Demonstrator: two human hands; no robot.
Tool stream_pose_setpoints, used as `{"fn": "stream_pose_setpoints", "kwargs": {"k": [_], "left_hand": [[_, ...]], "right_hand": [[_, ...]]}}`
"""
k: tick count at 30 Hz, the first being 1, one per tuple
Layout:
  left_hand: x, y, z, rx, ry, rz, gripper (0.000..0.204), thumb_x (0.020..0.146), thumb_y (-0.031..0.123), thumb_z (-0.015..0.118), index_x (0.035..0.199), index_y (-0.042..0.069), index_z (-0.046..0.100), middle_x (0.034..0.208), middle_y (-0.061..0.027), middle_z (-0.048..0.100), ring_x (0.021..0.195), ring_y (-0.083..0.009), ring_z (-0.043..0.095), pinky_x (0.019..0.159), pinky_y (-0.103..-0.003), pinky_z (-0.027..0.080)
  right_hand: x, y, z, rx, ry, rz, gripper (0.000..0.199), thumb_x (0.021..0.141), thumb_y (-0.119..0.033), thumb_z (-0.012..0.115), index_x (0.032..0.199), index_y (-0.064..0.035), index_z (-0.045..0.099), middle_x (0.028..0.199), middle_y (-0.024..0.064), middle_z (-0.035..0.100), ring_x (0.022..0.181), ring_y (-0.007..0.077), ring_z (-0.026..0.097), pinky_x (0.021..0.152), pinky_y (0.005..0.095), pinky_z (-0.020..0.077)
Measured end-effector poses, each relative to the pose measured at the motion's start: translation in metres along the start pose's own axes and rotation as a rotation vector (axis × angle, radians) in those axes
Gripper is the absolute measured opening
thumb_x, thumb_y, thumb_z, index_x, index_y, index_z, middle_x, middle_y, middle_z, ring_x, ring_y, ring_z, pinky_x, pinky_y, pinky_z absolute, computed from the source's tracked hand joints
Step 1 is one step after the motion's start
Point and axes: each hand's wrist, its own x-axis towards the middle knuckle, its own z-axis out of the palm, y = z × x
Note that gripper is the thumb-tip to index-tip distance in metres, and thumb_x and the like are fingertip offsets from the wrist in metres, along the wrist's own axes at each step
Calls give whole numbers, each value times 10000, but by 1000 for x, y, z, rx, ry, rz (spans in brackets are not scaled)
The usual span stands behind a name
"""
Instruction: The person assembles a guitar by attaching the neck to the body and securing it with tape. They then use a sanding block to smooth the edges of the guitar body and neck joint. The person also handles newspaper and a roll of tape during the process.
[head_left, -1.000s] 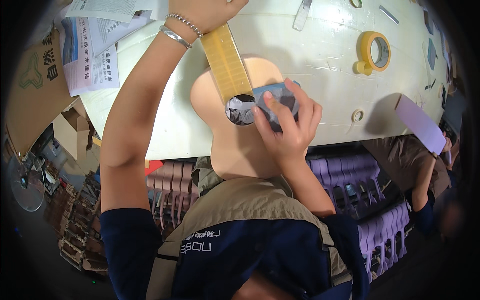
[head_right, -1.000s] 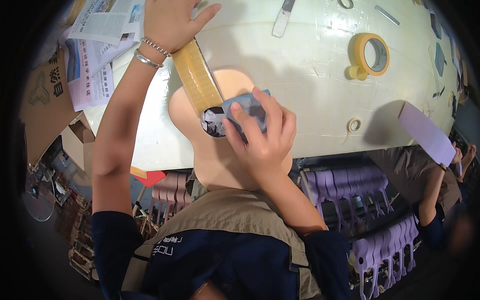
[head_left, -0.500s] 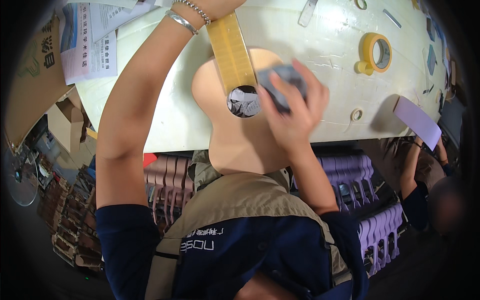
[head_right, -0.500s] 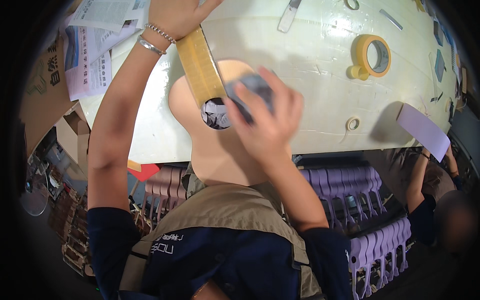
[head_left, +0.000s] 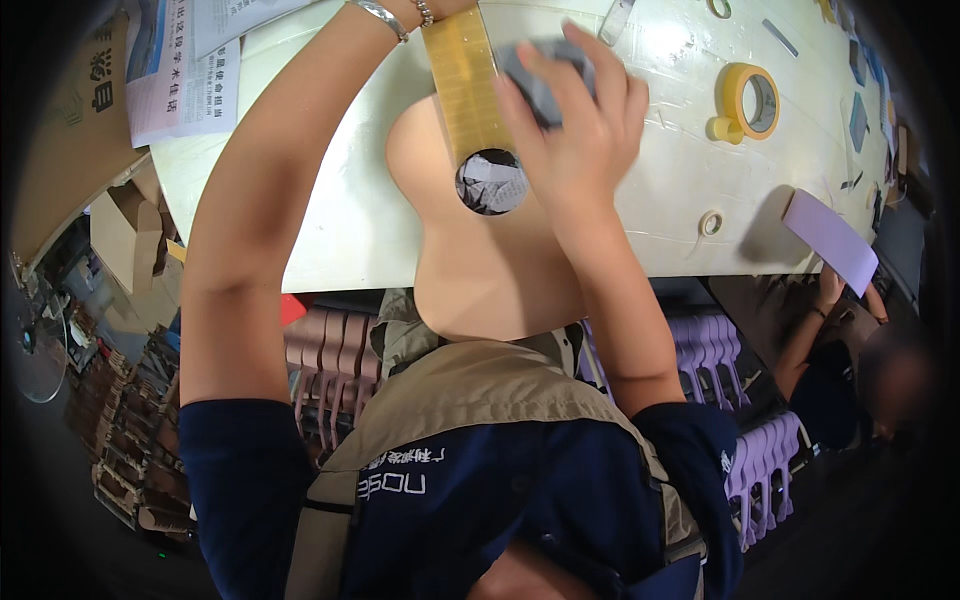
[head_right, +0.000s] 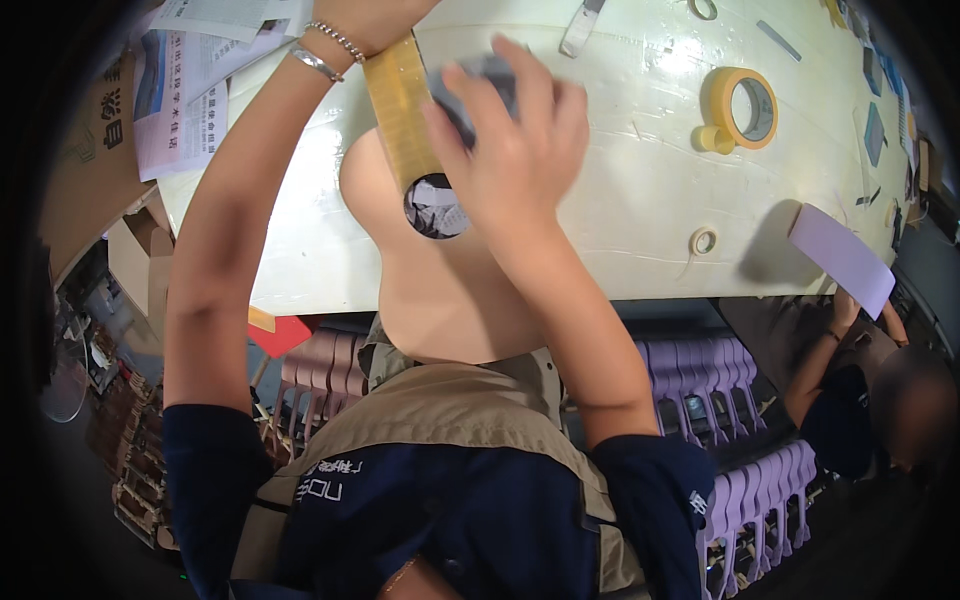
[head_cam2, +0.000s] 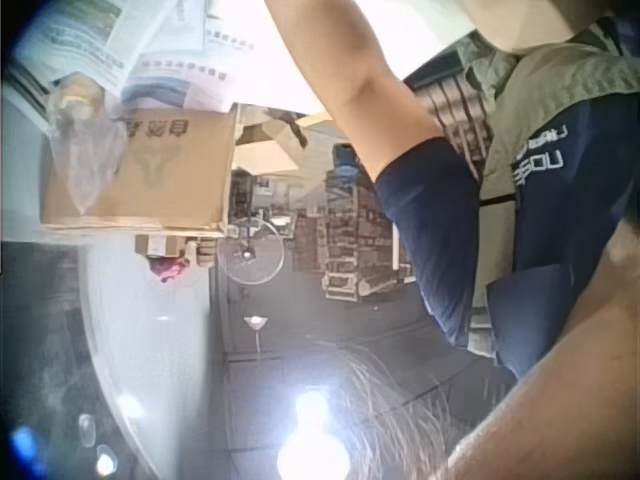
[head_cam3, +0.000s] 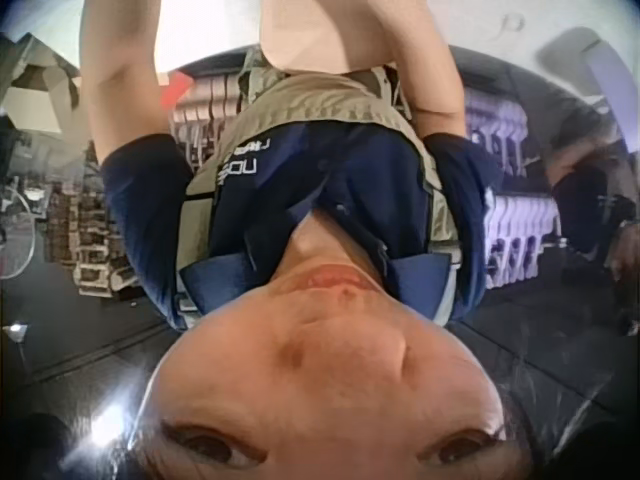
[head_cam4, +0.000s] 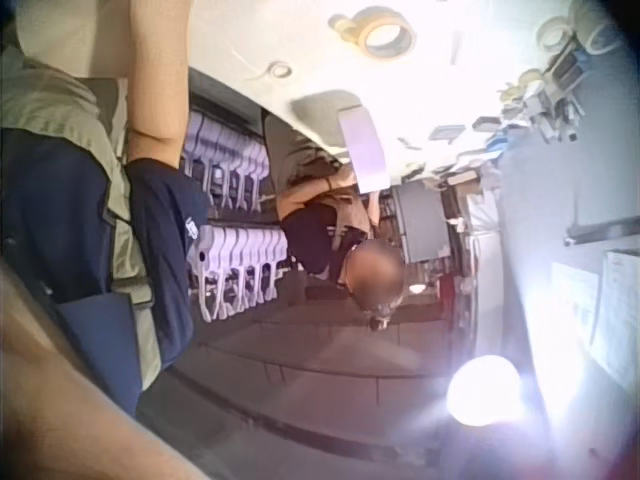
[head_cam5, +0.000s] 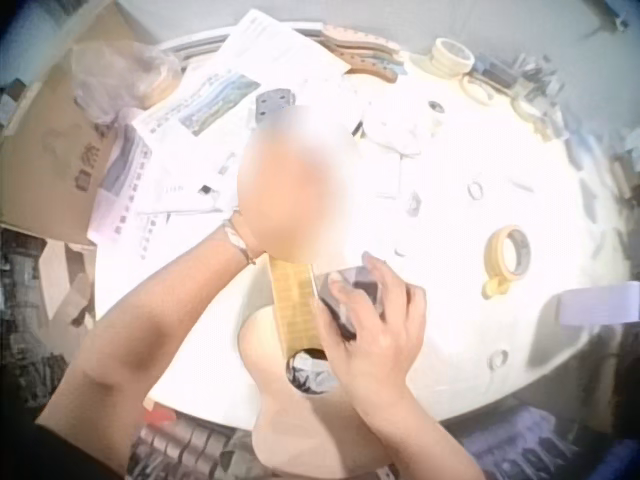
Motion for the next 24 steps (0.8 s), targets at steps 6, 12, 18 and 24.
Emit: {"fn": "stream_pose_setpoints", "kwargs": {"k": [6,12,18,24], "left_hand": [[-15,-7,-3,34,49,-89,214,805,158,602,980,43,641,908,-134,587,882,-343,544,869,-486,395],[-6,0,-50,-479,26,-707,224,857,206,582,897,2,666,813,-120,657,765,-266,629,724,-398,487],[-42,-3,-62,-1888,-410,-1633,391,958,270,542,1219,-16,483,1153,-210,594,1005,-289,622,835,-390,530],[5,37,-92,-1695,-496,-1487,355,959,244,527,1162,-42,475,1103,-212,650,964,-293,680,800,-353,571]], "right_hand": [[-69,-3,-110,136,-361,143,321,611,-133,815,918,-128,721,1178,115,617,967,281,557,808,357,474],[-89,4,-122,122,-222,387,308,637,-108,792,934,-91,715,1209,124,610,1006,279,553,864,377,457],[-98,2,-130,158,-141,430,306,661,-106,794,953,-90,704,1224,114,604,1055,277,544,899,382,434],[-104,1,-158,58,-62,405,297,671,-92,796,951,-77,699,1226,106,601,1105,268,534,922,378,425]]}}
